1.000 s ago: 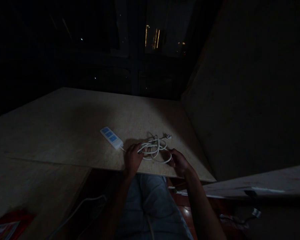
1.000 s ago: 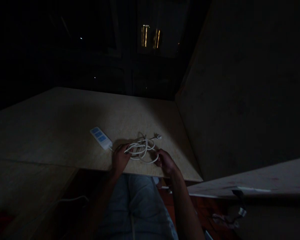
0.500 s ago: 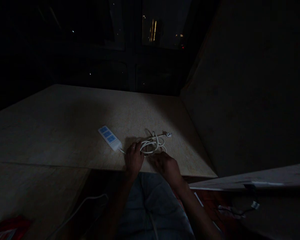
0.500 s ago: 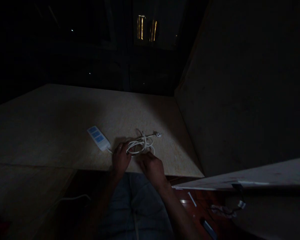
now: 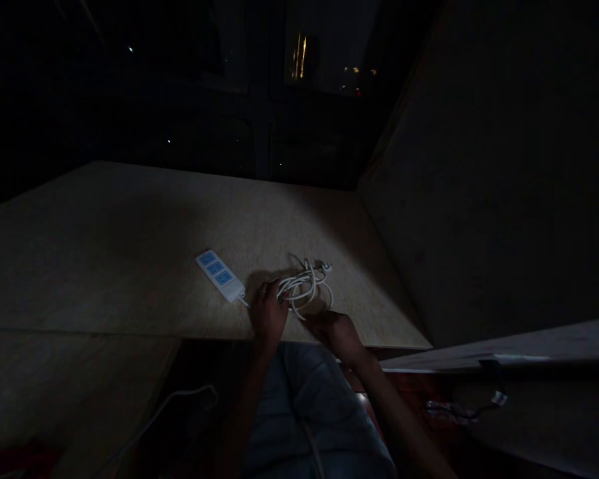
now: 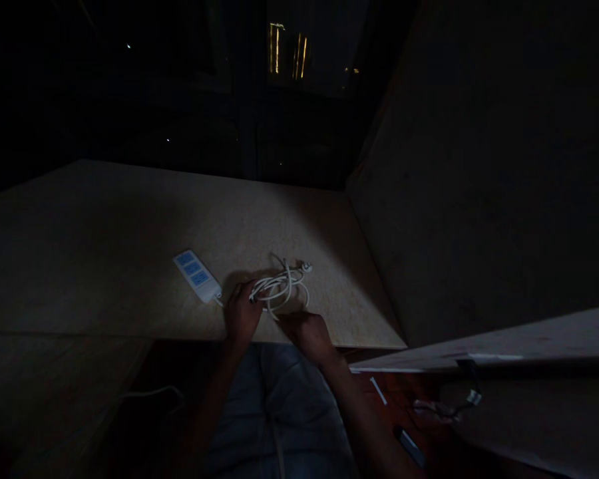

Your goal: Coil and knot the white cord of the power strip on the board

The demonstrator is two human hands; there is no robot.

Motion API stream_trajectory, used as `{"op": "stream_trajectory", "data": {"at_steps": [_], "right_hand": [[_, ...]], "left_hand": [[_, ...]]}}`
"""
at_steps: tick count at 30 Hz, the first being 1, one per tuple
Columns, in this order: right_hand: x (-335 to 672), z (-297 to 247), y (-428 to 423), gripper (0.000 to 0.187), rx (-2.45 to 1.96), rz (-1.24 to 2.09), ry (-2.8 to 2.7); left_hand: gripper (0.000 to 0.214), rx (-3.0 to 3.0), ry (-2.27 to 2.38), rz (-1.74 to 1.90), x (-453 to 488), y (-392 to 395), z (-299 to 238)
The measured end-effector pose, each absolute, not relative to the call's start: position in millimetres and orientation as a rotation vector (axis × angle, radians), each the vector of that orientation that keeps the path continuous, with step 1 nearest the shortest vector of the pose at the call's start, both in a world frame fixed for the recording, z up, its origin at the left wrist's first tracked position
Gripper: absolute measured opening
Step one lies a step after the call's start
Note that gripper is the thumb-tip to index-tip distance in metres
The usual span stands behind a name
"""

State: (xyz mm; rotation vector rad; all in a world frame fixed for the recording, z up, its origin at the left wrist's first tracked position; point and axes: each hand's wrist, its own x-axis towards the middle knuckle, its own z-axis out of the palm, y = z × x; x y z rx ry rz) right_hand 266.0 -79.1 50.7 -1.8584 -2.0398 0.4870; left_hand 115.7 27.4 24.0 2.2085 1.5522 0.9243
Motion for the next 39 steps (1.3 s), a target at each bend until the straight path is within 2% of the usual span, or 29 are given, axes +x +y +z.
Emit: {"op": "stream_trajectory", "data": {"at_steps": [5,13,20,26,33,39], "right_hand": [[306.5,49.7,-107.4,0.038,-1.608,0.514,-1.944],[341.6,36.6,-112.9,0.026,-1.823,0.302,-1.855],[312.3,43.2,-111.8,0.038,-1.881,0.331,-1.845],[264.5,58.9,-92.3,0.027,-1.791,0.283,-1.839],[233.0,55.1,-50.3,0.028,-2.287,0.392,-1.657],[244.7,43.5,-52.6,0.018,-2.011,0.368,-1.650]], "left_hand": [[0.027,2.164,1.570,0.970,116.1,28.5,23.9],[0.027,2.214,1.562,0.946,115.5,26.4,22.7],[0.030,2.348,1.513,0.877,112.2,26.3,19.6],[0.042,2.316,1.461,0.893,112.3,20.0,18.8],[0.053,2.347,1.352,0.802,105.7,17.9,37.0],[0.068,2.371,0.885,0.830,106.6,23.3,58.5]]}}
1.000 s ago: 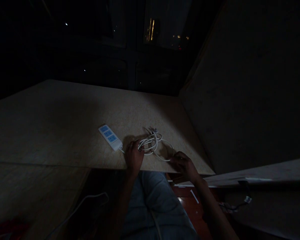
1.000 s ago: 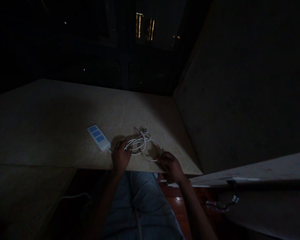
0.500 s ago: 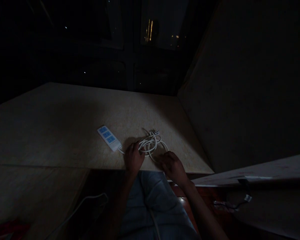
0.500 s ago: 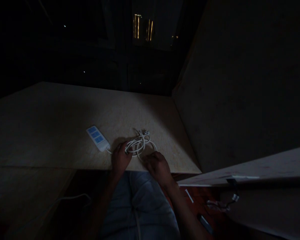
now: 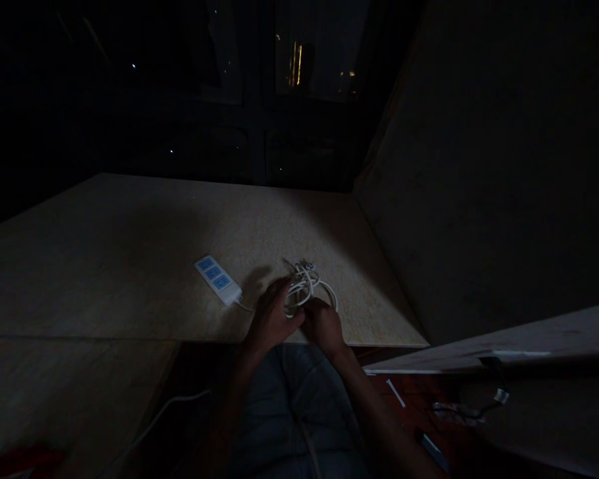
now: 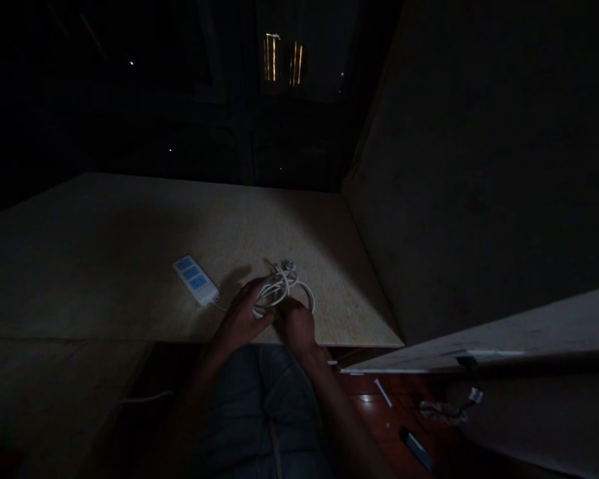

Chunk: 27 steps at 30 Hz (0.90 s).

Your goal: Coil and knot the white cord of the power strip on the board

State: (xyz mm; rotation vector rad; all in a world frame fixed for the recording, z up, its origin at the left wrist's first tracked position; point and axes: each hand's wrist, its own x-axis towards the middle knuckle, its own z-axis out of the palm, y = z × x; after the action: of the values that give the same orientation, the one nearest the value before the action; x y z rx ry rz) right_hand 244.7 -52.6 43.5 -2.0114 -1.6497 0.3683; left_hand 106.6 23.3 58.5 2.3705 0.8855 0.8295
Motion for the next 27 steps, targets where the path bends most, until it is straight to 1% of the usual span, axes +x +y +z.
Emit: {"op": "stream_trajectory", "data": {"at_steps": [3,6,12,19,23,27], "right_hand": [[256.8,36.9,-59.3,0.021,-1.764,0.313,-1.658],[267.4,33.5,-65.8,0.028,-1.613,0.262,-1.643],[279.6,27.1,-78.2,0.029,-1.482,0.288,-1.516],[303.9,18.5,-82.2,0.025,-1.385,0.272,-1.093],[316.3,17.1,-82.9,0.028,-1.300,0.392,-0.860],[315.8,14.4,-81.1,0.032,-1.132,0.663,-0.500]], "left_hand": [[0.065,2.318,0.808,0.793,112.4,28.8,58.6],[0.054,2.285,0.806,0.771,116.7,33.2,52.9],[0.040,2.291,0.895,0.901,117.3,31.5,40.3],[0.034,2.256,1.102,0.922,118.4,30.2,39.8],[0.032,2.235,1.149,0.963,120.7,30.9,37.5],[0.033,2.196,1.128,1.017,120.5,31.0,32.3]]}}
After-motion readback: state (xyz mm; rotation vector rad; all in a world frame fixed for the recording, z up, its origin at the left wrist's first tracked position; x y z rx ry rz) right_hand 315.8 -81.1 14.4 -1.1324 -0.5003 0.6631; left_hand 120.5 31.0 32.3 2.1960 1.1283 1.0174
